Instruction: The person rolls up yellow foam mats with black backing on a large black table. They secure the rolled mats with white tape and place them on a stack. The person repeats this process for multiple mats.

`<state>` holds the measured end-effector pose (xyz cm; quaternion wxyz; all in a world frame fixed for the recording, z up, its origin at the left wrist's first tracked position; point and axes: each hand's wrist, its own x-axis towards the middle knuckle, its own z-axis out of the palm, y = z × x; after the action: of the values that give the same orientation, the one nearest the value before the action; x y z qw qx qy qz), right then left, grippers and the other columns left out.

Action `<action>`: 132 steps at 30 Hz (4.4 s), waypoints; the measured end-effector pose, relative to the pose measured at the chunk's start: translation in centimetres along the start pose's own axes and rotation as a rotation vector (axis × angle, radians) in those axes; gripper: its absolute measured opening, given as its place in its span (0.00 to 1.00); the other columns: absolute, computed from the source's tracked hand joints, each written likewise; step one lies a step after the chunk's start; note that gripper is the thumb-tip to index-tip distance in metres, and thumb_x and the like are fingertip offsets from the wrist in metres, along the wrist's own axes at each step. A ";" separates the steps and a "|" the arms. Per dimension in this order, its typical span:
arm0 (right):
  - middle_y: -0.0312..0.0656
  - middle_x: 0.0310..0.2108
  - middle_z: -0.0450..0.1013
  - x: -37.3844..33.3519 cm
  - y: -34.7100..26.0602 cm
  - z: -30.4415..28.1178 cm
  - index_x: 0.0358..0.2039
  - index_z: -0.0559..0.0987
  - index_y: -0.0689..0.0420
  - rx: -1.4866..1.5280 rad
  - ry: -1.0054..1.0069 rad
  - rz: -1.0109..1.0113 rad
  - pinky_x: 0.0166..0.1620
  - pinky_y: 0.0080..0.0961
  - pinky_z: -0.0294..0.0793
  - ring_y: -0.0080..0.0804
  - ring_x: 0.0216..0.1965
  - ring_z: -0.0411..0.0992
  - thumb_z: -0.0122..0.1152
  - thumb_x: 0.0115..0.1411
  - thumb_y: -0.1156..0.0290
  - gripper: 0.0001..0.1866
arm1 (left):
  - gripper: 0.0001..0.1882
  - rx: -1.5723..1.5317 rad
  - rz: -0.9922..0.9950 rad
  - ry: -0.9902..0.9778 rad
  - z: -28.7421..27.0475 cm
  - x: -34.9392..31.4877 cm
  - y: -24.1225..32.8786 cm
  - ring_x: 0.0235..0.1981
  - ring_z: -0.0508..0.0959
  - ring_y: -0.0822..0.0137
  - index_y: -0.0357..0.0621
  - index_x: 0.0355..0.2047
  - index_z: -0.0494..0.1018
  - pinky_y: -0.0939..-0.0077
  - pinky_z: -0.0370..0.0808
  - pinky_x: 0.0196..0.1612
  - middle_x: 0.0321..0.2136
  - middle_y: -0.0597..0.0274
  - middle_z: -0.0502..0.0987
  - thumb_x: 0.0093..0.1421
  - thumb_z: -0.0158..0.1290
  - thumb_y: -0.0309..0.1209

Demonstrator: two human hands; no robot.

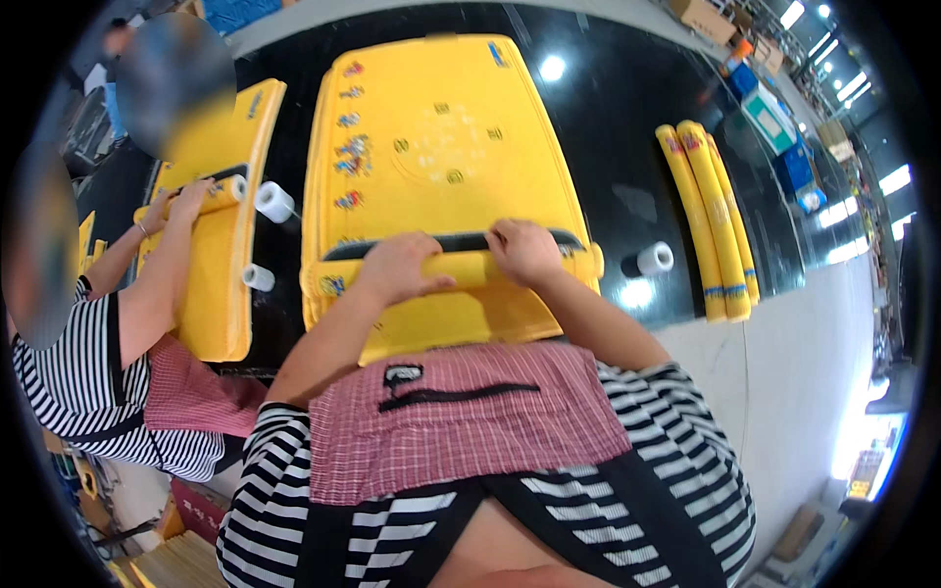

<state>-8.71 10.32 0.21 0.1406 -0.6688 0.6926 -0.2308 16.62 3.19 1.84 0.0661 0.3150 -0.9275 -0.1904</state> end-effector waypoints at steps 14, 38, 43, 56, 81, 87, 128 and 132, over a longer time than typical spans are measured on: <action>0.44 0.32 0.75 -0.3 0.6 1.5 0.31 0.82 0.54 0.059 0.134 -0.198 0.47 0.41 0.76 0.45 0.39 0.75 0.63 0.62 0.65 0.07 | 0.36 0.157 -0.044 -0.087 1.8 2.2 4.3 0.51 0.74 0.52 0.44 0.53 0.73 0.58 0.71 0.55 0.45 0.53 0.73 0.52 0.66 0.55; 0.55 0.30 0.78 -9.1 32.2 -9.3 0.32 0.80 0.64 0.047 0.093 0.371 0.42 0.38 0.77 0.49 0.36 0.79 0.57 0.48 0.84 0.10 | 0.36 0.163 0.052 -0.039 4.1 1.3 2.9 0.45 0.76 0.53 0.42 0.48 0.73 0.59 0.72 0.48 0.40 0.54 0.74 0.55 0.61 0.62; 0.59 0.27 0.75 -8.2 31.6 -8.7 0.25 0.73 0.63 -0.156 0.117 0.405 0.39 0.45 0.74 0.60 0.34 0.75 0.55 0.49 0.84 0.03 | 0.36 0.164 0.052 -0.012 5.0 1.3 2.7 0.47 0.75 0.54 0.42 0.48 0.73 0.60 0.71 0.50 0.42 0.54 0.74 0.54 0.62 0.61; 0.56 0.24 0.70 -9.1 31.7 -8.7 0.24 0.69 0.64 -0.175 0.082 0.432 0.36 0.42 0.71 0.54 0.29 0.71 0.54 0.48 0.86 0.06 | 0.36 0.133 0.049 -0.001 5.5 1.5 2.7 0.50 0.73 0.55 0.43 0.49 0.74 0.60 0.70 0.53 0.43 0.55 0.74 0.53 0.64 0.60; 0.46 0.49 0.79 -10.5 38.7 -6.9 0.64 0.71 0.59 1.438 0.252 0.488 0.51 0.43 0.76 0.41 0.49 0.77 0.50 0.72 0.52 0.28 | 0.37 0.131 0.097 0.090 6.5 1.7 2.6 0.46 0.74 0.55 0.44 0.45 0.74 0.60 0.71 0.48 0.40 0.57 0.74 0.51 0.64 0.64; 0.40 0.43 0.75 -4.0 21.6 -5.9 0.54 0.76 0.56 1.466 0.198 -0.146 0.47 0.26 0.74 0.29 0.43 0.74 0.58 0.70 0.61 0.17 | 0.36 0.142 0.070 0.090 6.6 1.0 2.4 0.45 0.74 0.56 0.44 0.44 0.75 0.61 0.71 0.47 0.39 0.58 0.74 0.50 0.65 0.63; 0.30 0.31 0.71 1.9 3.0 4.8 0.34 0.74 0.53 1.608 -0.177 0.155 0.37 0.20 0.69 0.18 0.32 0.68 0.54 0.69 0.75 0.04 | 0.35 0.013 -0.011 -0.096 5.1 2.5 2.5 0.56 0.73 0.53 0.42 0.44 0.77 0.58 0.69 0.61 0.48 0.55 0.75 0.52 0.63 0.62; 0.30 0.31 0.70 2.0 3.5 5.2 0.34 0.74 0.53 1.603 -0.171 0.139 0.37 0.20 0.69 0.18 0.32 0.68 0.54 0.69 0.75 0.04 | 0.35 0.009 -0.005 -0.081 5.4 2.5 2.5 0.56 0.73 0.54 0.43 0.44 0.77 0.59 0.69 0.60 0.47 0.55 0.75 0.52 0.63 0.62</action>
<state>-9.28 7.64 -5.80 0.6438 -0.3354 0.3433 -0.5960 11.90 5.15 -2.08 0.0263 0.3097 -0.9294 -0.1988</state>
